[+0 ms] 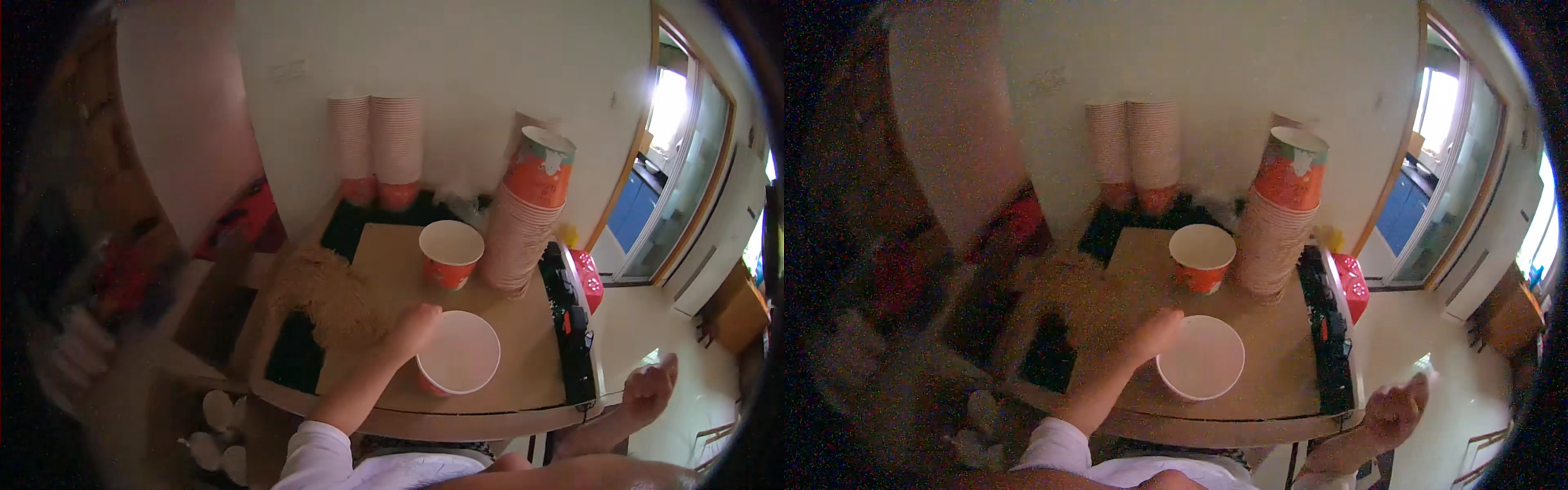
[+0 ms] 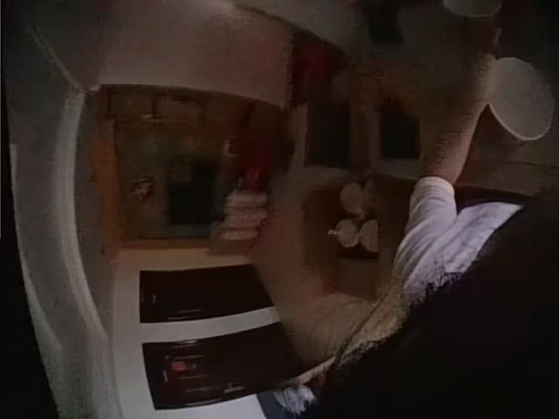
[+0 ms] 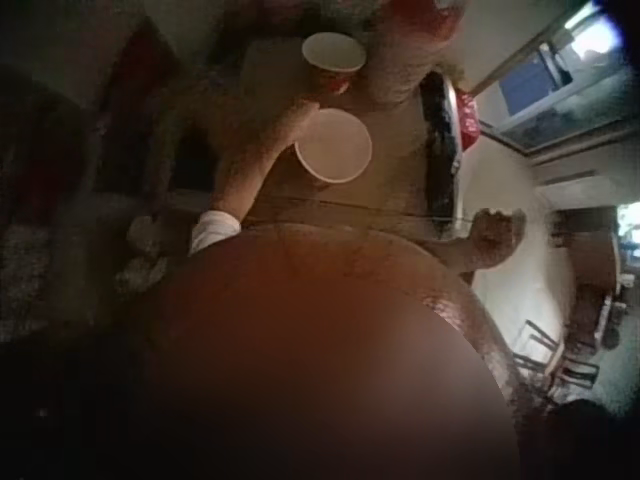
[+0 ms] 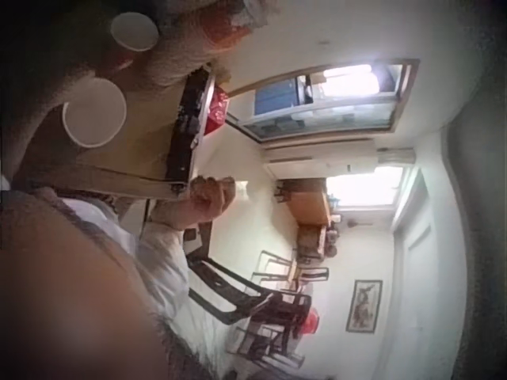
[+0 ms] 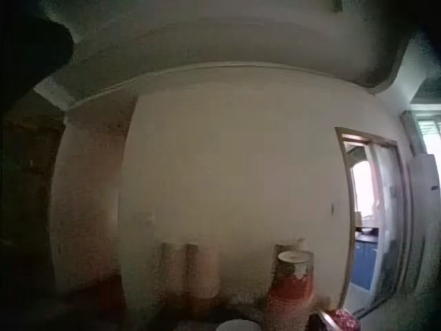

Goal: Attaching handle strings to large paper buckets by threading them through pre-punched holes.

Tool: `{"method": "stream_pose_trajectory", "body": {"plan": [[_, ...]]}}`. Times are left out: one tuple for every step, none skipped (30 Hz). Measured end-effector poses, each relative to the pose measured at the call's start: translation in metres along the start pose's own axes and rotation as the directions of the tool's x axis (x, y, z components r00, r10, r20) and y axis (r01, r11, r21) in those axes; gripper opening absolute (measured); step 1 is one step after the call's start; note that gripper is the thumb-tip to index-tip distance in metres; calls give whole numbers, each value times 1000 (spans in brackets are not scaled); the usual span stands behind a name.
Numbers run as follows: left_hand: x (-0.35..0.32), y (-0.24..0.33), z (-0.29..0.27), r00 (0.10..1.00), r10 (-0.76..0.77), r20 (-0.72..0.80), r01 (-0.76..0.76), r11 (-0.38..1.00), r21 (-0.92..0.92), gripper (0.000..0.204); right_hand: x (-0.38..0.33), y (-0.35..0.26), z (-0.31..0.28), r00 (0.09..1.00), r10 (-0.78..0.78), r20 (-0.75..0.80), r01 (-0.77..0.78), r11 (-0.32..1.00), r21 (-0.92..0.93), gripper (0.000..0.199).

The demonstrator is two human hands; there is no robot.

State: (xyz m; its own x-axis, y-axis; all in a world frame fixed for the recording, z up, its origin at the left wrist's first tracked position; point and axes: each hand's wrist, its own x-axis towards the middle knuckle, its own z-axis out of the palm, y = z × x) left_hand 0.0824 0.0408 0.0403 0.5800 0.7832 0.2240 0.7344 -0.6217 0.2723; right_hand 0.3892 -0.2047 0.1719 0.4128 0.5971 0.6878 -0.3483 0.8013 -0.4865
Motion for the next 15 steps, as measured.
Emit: {"method": "stream_pose_trajectory", "body": {"plan": [[-7,5,-6,998,-47,-49,45,998,-35,11,-3,6,7,1000,4,-4,-4,1000,0,19],[-16,12,-13,998,-44,-44,42,998,-35,11,-13,17,17,995,78,-60,-66,983,171,19],[-22,17,-21,996,-87,-21,84,989,-120,13,-20,30,35,984,155,-92,-114,931,347,19],[-33,13,-24,987,-160,2,158,969,-190,20,-13,54,93,697,294,-654,-391,920,-3,19],[-41,8,-24,985,-173,-16,167,969,-183,20,-3,62,98,709,699,-96,-702,686,-191,16],[-47,15,-19,945,-154,-288,82,966,-247,17,3,88,104,614,782,106,-693,598,-403,13],[-47,17,-16,833,-138,-536,-27,957,-289,14,4,111,105,590,797,131,-721,593,-357,14],[-47,24,-23,834,-125,-537,-41,957,-287,14,4,127,103,567,809,157,-749,586,-309,16],[-52,35,-38,879,-214,-426,-73,822,-564,16,3,137,100,575,801,165,-742,596,-308,16],[-56,44,-49,921,-262,-290,-75,609,-789,20,1,146,98,547,821,162,-776,570,-270,16],[-57,49,-55,918,-257,-301,-87,612,-786,20,0,152,97,517,841,159,-807,541,-235,16],[-57,55,-58,926,-251,-281,-139,464,-875,22,1,157,96,524,836,164,-800,549,-240,16],[-61,60,-61,933,-252,-256,-176,300,-937,24,-1,163,96,532,822,203,-784,569,-248,16],[-63,65,-67,930,-258,-261,-179,301,-937,24,-2,166,97,538,808,240,-768,588,-256,16],[-63,69,-75,941,-245,-232,-183,207,-961,26,-2,167,99,534,809,245,-768,586,-260,16]]}}
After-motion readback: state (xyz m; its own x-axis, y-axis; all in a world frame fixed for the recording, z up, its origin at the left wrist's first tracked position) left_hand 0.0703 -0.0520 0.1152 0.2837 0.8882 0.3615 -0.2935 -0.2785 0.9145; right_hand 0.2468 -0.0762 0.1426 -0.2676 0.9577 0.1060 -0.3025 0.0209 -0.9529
